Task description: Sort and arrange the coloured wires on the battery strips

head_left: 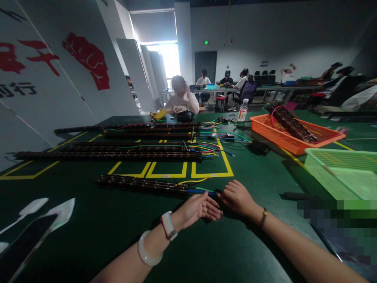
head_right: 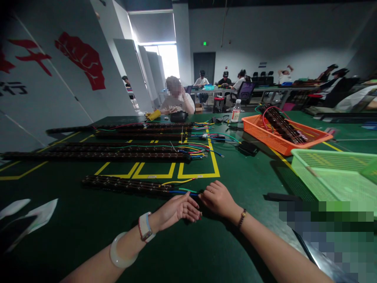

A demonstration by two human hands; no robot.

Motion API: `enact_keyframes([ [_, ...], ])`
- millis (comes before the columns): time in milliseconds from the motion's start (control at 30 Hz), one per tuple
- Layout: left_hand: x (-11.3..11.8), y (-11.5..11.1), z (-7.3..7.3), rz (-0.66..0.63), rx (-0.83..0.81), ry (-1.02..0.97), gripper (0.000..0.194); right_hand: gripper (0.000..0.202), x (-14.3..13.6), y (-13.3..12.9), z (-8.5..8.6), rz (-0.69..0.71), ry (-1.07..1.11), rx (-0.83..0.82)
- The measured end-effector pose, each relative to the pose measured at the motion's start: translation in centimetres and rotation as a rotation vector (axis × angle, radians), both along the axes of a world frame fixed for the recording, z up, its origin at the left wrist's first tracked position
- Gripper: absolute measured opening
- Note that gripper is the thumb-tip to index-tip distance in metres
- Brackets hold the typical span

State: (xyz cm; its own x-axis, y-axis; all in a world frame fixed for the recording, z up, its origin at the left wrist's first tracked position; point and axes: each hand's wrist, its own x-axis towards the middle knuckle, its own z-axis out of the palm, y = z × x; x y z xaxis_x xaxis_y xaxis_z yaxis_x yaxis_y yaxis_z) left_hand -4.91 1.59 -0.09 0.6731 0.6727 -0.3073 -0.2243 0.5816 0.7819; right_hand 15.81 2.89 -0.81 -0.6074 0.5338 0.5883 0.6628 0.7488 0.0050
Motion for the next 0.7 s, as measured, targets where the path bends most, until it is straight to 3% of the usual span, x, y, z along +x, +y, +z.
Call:
enact_keyframes([
  [100, -0.07, -0.33, 0.43, -0.066, 0.070, 0.079, 0.049, 0.033, -0.22, 0.11, 0.05, -0.036, -0.054, -0.092],
  [333, 0.23, -0.70, 0.21, -0.120, 0.136, 0.156, 0.051, 0.031, -0.47, 0.09, -0.45, 0.080, -0.189, -0.145],
  [700, 0.30, -0.62, -0.19, -0.119, 0.168, 0.188, 0.055, 0.036, -0.52, 0.20, -0.51, 0.096, -0.232, -0.231],
])
